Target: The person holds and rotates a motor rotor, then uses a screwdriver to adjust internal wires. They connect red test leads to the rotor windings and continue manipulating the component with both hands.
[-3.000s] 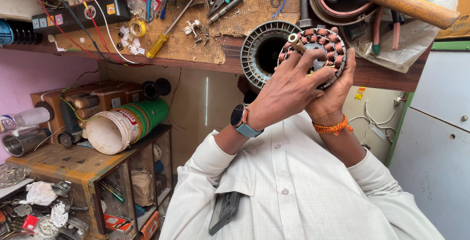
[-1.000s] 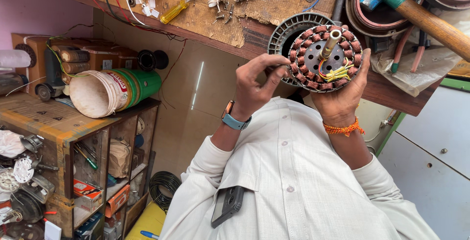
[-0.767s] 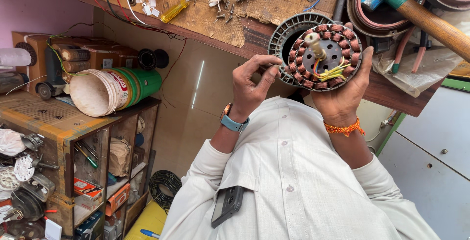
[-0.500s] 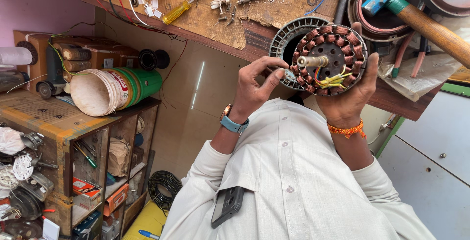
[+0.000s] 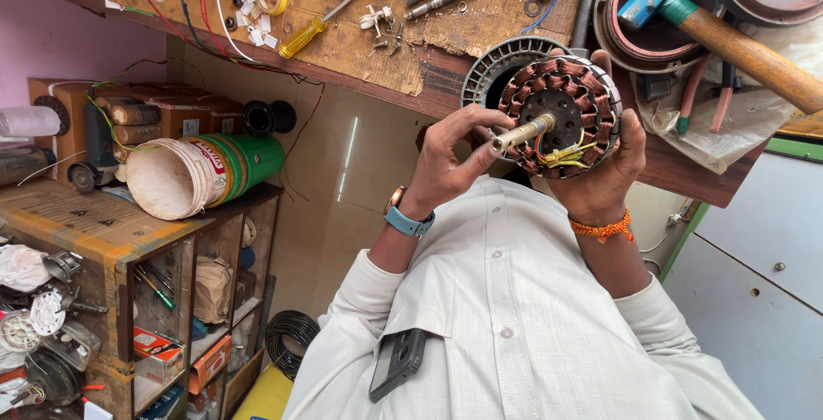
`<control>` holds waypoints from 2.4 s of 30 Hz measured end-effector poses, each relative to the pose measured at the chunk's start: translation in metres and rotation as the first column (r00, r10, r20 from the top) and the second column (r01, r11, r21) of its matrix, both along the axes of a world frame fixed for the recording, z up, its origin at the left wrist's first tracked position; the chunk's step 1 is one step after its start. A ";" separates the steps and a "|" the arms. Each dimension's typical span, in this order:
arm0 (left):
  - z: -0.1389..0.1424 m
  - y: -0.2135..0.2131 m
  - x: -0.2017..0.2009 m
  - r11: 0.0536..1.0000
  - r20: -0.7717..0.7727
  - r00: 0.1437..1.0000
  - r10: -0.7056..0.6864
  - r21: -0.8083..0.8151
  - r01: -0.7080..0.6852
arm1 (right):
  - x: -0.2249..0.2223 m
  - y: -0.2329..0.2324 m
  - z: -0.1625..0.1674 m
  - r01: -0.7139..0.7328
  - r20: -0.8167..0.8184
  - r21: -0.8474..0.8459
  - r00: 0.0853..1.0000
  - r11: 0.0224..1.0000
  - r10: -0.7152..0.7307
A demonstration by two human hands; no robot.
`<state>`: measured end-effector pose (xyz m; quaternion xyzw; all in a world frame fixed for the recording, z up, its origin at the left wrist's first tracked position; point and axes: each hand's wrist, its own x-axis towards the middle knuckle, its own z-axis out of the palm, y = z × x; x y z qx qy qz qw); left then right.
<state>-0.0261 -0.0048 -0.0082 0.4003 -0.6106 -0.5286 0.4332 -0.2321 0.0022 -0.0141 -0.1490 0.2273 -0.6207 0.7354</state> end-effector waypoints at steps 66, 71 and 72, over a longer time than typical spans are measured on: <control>-0.009 -0.043 -0.016 0.988 0.214 0.974 -0.076 -0.112 0.102 | -0.098 0.032 -0.096 0.012 -0.933 -0.013 0.360 1.000 -0.016; -0.015 -0.043 -0.016 0.982 0.187 0.980 -0.066 -0.161 0.097 | -0.102 0.035 -0.064 0.007 -0.917 -0.096 0.388 0.995 -0.091; -0.016 -0.041 -0.017 0.982 0.170 0.984 -0.058 -0.170 0.087 | -0.104 0.035 -0.057 0.004 -0.929 -0.124 0.352 0.992 -0.117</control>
